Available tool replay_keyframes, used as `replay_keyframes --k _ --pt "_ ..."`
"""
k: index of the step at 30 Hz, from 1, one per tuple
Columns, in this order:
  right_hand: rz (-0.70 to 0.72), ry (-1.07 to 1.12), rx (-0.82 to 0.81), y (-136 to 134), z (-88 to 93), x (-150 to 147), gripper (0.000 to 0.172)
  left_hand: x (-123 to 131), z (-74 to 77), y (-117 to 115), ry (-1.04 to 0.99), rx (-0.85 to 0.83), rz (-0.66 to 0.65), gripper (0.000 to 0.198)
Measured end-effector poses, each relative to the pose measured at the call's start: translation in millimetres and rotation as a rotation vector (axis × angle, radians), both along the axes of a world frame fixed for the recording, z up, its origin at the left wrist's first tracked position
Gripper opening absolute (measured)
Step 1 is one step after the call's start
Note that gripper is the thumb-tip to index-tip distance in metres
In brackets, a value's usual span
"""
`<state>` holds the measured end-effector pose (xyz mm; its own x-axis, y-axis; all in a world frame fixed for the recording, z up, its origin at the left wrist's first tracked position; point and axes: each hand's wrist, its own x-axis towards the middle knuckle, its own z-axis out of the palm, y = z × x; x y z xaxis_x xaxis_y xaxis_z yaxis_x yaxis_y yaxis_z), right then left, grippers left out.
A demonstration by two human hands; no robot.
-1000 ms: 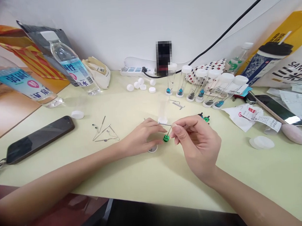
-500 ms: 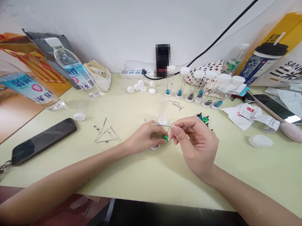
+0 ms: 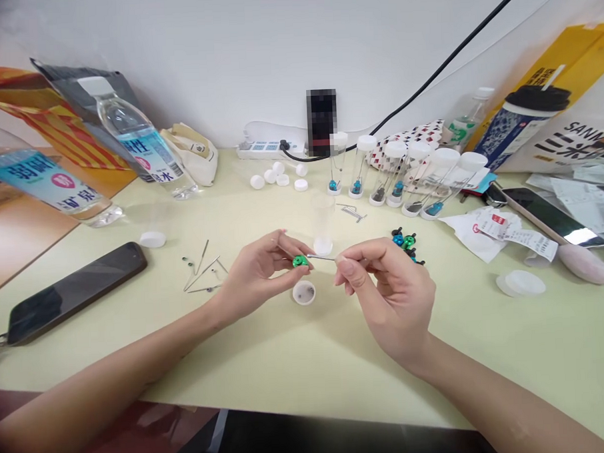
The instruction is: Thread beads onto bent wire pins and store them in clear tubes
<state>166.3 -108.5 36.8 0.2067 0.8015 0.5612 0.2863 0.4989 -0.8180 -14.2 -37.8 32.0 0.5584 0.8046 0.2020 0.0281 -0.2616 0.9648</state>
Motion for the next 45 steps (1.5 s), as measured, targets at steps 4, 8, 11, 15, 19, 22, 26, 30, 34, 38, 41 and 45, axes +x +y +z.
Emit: replay_keyframes --k 4,8,11,15,19,22,26,30,34,38,41,45 --pt "0.040 -0.040 -0.017 -0.2 -1.7 0.2 0.005 -7.6 12.7 -3.3 -0.064 -0.068 0.051 0.017" --pt "0.018 -0.144 -0.023 0.0 -3.7 1.0 0.007 -9.0 19.3 -5.9 -0.100 -0.184 0.038 0.019" --pt "-0.010 -0.232 -0.007 -0.6 -4.4 1.4 0.009 -8.7 19.4 -7.8 -0.128 -0.243 0.013 0.020" --pt "-0.035 -0.342 0.041 -2.1 -3.2 0.9 0.012 -9.5 17.2 -8.8 -0.151 -0.283 -0.022 0.017" --pt "-0.054 -0.411 0.094 -3.3 -1.1 0.8 0.012 -9.8 16.0 -8.3 -0.173 -0.313 -0.047 0.015" --pt "-0.049 -0.413 0.107 -3.0 -0.2 1.0 0.011 -8.3 15.8 -8.6 -0.197 -0.335 -0.047 0.014" --pt "-0.043 -0.405 0.110 -2.5 -0.2 0.4 0.011 -6.6 14.8 -7.6 -0.217 -0.359 -0.040 0.021" --pt "-0.044 -0.413 0.117 -3.2 -1.0 -0.1 0.010 -6.6 12.7 -5.2 -0.219 -0.354 -0.043 0.023" --pt "-0.040 -0.415 0.117 -3.4 -1.5 0.2 0.010 -7.4 10.7 -3.7 -0.146 -0.349 -0.053 0.019" --pt "-0.043 -0.407 0.107 -3.3 -2.0 0.8 0.011 -8.4 8.0 -1.3 -0.133 -0.356 -0.038 0.024" --pt "-0.037 -0.403 0.101 -3.0 -2.6 1.2 0.012 -8.8 6.2 0.8 -0.144 -0.365 -0.035 0.025" --pt "-0.043 -0.395 0.102 -2.4 -3.0 1.7 0.012 -8.4 6.6 0.9 -0.128 -0.356 -0.039 0.019"
